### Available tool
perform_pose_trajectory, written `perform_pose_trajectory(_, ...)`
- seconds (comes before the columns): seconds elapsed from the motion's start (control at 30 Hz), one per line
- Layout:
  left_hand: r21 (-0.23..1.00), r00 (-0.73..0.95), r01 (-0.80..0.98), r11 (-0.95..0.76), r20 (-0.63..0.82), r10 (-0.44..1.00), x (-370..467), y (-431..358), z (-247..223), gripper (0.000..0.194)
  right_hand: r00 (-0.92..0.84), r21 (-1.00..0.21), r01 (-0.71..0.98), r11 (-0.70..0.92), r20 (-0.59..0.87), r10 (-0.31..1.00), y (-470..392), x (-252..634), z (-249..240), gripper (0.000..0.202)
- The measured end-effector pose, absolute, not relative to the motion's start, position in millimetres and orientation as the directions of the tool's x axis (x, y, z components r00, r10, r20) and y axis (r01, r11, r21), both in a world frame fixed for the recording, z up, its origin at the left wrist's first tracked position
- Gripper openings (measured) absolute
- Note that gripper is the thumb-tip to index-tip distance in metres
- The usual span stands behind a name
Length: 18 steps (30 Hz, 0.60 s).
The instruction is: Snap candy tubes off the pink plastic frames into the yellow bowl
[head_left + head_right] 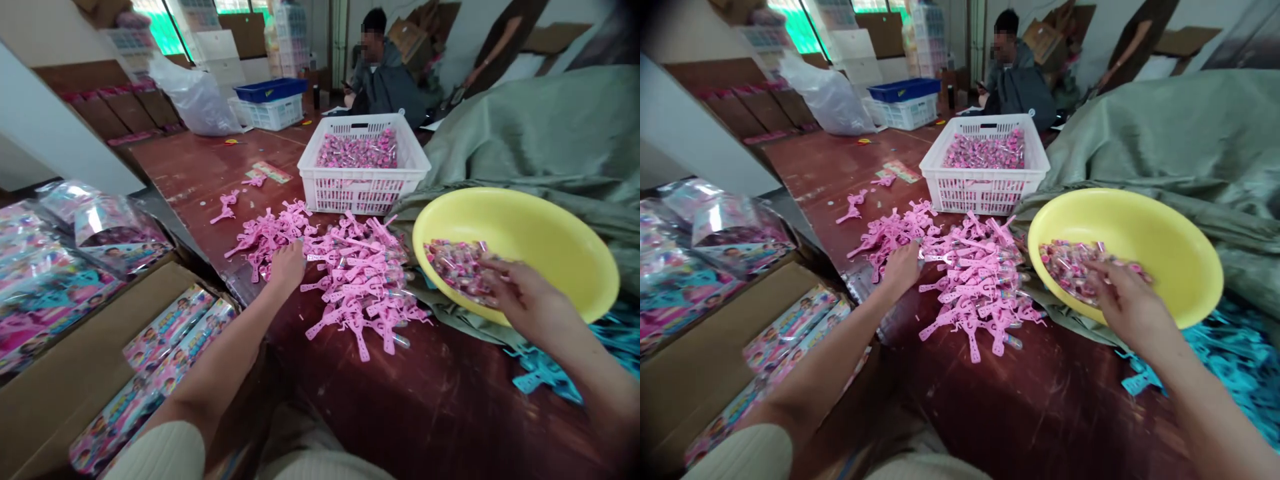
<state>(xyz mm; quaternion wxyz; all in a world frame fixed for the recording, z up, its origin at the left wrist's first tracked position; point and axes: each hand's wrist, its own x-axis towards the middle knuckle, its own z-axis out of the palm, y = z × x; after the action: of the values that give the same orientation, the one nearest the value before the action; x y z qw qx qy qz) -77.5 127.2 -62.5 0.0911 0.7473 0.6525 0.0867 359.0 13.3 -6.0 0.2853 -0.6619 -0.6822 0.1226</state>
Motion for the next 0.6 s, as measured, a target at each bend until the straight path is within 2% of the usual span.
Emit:
perform_pose_trajectory(0.1, 0.401, 0.172, 0.897, -0.187, 0.074, 0.982, -85.3, 118.1, -43.1, 0.029, 0.213, -0.709, 0.704, -0.032, 0.168, 0.962, -20.2, 320.7, 16.0, 0.036)
perform_pose_trajectory(0.17, 0.587, 0.254, 0.756, -0.290, 0.146, 0.956, -81.3, 105.5, -33.5, 0.024, 0.207, -0.818, 0.574, 0.008, 0.155, 0.966, -32.4, 291.8, 25.4, 0.031)
perform_pose_trajectory(0.27, 0.800, 0.443, 0.422, -0.427, 0.230, 0.867, -56.9, 76.2, -23.3, 0.027, 0.115, -0.891, 0.432, 0.143, 0.211, 0.971, -35.1, 252.2, 29.6, 0.026)
perform_pose_trajectory(0.37, 0.918, 0.539, 0.205, -0.339, 0.183, 0.822, -25.3, 42.6, -15.6, 0.027, -0.025, -0.892, 0.403, 0.205, 0.213, 0.977, -30.7, 230.1, 27.2, 0.027)
perform_pose_trajectory(0.5, 0.987, 0.512, 0.077, -0.142, 0.083, 0.855, 1.1, 15.9, -10.6, 0.027, -0.169, -0.814, 0.524, 0.252, 0.191, 0.967, -34.5, 227.4, 27.7, 0.031)
perform_pose_trajectory(0.6, 0.998, 0.562, 0.028, -0.049, 0.025, 0.827, 8.3, 12.2, -7.8, 0.021, -0.247, -0.735, 0.579, 0.353, 0.255, 0.935, -41.8, 232.8, 32.5, 0.031)
